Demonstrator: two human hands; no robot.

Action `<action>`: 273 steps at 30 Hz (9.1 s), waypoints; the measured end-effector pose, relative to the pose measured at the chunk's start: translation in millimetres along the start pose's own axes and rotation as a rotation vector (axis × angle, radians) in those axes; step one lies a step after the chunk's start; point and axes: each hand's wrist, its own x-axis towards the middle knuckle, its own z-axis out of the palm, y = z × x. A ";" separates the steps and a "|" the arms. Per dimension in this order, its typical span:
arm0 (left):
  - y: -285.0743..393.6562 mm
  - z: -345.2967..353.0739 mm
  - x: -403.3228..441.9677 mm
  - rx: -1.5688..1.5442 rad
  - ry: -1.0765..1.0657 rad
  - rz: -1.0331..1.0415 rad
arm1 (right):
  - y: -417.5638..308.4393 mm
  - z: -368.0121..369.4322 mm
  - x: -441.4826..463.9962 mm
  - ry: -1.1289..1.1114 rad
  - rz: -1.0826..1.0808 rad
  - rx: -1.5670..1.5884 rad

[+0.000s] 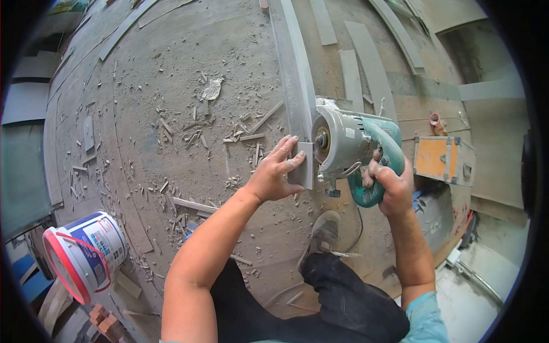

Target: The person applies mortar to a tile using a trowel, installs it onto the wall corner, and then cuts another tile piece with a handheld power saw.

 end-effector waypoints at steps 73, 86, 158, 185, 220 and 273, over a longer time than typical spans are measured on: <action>-9.0 5.1 0.0 -0.019 0.048 0.034 | 12.8 -4.5 -37.0 -0.019 0.066 -0.096; -5.8 3.1 0.7 0.008 0.040 0.023 | 16.9 -6.2 -41.1 -0.031 0.060 -0.082; -4.7 6.9 -5.6 0.039 0.099 -0.008 | 2.9 -1.2 -21.7 -0.074 -0.041 -0.159; -3.7 6.5 -7.5 0.049 0.105 0.001 | 4.7 -3.8 -9.3 -0.106 -0.075 -0.128; 3.3 11.0 -7.1 0.114 0.092 -0.061 | -14.1 -92.8 -34.8 0.296 0.123 0.010; 913.1 -99.1 -717.8 -1.939 2.009 -1.776 | -125.2 814.4 -583.9 -1.657 -0.220 -1.691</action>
